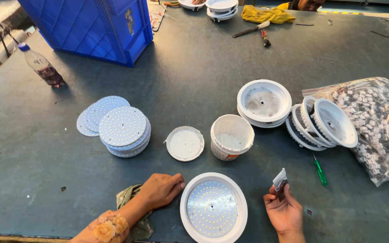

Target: The person wipes a white plastic light housing with a cloth, then applies white paste from a container using a small spatula to the interior. They repeat this process on multiple housings and also apply paste to the back of circular LED boards before placing them into the housings.

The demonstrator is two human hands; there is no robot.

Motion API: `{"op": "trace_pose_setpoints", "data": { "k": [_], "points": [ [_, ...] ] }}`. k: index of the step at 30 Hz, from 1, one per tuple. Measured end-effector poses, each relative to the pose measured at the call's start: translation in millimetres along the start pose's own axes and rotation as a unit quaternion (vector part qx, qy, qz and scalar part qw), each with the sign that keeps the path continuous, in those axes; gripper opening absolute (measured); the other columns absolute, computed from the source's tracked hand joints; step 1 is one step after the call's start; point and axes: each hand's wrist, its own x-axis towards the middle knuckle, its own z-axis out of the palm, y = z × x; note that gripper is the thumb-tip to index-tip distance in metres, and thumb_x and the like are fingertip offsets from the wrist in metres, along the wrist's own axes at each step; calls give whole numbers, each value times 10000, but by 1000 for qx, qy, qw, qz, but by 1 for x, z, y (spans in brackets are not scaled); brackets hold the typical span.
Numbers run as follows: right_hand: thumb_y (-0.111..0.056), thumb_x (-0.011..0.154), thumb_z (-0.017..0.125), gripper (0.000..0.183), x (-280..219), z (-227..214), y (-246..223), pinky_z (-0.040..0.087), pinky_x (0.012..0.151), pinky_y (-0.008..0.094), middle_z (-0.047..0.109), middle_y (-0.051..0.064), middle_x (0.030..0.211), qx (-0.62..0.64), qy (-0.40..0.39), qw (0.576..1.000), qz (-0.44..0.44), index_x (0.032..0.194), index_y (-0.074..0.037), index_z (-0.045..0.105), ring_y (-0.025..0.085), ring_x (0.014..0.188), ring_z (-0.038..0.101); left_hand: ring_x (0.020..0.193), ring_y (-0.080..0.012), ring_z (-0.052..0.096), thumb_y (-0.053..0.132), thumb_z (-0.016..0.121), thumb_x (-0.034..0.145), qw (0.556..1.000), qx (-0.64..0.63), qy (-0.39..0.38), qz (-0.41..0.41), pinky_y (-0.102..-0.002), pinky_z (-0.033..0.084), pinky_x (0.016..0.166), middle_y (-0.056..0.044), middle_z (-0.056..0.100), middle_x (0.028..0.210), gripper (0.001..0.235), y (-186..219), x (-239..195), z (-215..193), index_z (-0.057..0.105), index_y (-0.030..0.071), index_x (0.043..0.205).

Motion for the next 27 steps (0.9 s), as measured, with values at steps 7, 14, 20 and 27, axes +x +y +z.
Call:
{"op": "trace_pose_setpoints", "data": {
  "k": [7, 14, 20, 27],
  "points": [
    [-192, 974, 695, 175, -10, 47, 35, 455, 775, 352, 778, 64, 1105, 109, -144, 982, 59, 1108, -101, 761, 270, 1076, 672, 487, -272, 667, 216, 555, 1014, 974, -109, 58, -190, -381, 509, 526, -134, 607, 541, 139, 0, 8, -2, 655, 121, 1032],
    [-224, 1000, 698, 168, -30, 44, 29, 450, 801, 351, 772, 86, 1098, 90, -167, 979, 78, 1103, -116, 776, 280, 1111, 653, 721, -226, 728, 147, 564, 987, 982, -143, 22, -119, -333, 567, 643, -72, 720, 803, 181, 19, 8, -34, 660, 126, 1139],
    [-219, 1022, 654, 192, -22, 3, 6, 439, 792, 375, 778, 45, 1090, 26, -75, 997, -10, 1115, -110, 781, 281, 1084, 665, 878, -263, 612, 131, 678, 825, 981, 94, 102, 136, -369, 524, 750, -81, 681, 1038, 194, 21, -45, -45, 696, 164, 1015],
    [-194, 1037, 654, 146, -5, -22, 8, 448, 864, 425, 778, 58, 1106, 37, -100, 994, -3, 1067, -92, 755, 314, 1127, 679, 723, -262, 644, 217, 645, 950, 995, 32, 79, -54, -420, 522, 647, -56, 658, 769, 114, 1, -41, -13, 651, 114, 997]
  ]
}}
